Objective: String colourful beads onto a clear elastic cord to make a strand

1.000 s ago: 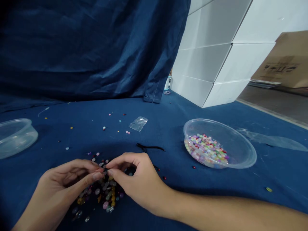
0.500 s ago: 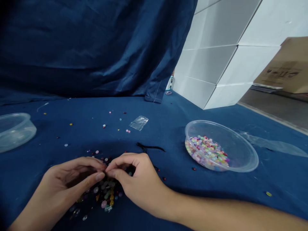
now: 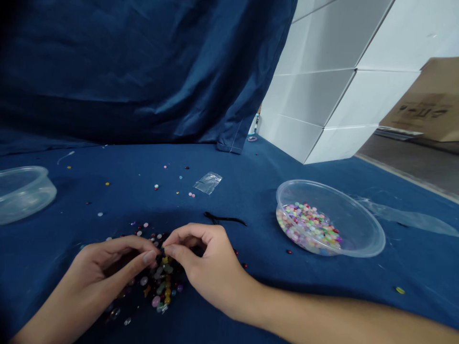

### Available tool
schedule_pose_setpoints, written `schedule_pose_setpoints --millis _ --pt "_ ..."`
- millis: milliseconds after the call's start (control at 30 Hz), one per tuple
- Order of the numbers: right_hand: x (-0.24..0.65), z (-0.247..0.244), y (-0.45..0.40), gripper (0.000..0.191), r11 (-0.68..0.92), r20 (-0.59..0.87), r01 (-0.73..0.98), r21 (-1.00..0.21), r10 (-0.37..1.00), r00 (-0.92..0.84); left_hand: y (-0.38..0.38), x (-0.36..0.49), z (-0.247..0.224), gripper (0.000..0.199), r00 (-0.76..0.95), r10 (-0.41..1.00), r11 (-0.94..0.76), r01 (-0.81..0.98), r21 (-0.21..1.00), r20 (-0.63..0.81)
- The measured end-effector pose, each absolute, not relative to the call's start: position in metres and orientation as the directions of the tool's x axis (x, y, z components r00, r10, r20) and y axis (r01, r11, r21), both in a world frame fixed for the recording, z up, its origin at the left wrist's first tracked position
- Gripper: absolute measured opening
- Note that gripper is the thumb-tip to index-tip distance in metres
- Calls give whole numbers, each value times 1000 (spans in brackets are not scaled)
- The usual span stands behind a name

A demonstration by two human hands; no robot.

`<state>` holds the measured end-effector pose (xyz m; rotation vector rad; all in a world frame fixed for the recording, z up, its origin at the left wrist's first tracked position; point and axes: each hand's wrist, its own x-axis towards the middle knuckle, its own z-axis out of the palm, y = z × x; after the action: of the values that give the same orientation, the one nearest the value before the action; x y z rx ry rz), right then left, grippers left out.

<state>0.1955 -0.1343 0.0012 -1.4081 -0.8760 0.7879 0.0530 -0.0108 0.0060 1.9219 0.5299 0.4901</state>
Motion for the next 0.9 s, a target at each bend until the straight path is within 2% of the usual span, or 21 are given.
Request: schedule_pose_setpoints --millis 533,900 --pt "195 -3 -135 1 67 90 66 -996 887 452 -8 53 3 27 764 644 -219 152 964 25" --pt "193 -1 -135 10 50 66 48 -998 899 433 -11 55 8 11 792 603 -312 119 942 100"
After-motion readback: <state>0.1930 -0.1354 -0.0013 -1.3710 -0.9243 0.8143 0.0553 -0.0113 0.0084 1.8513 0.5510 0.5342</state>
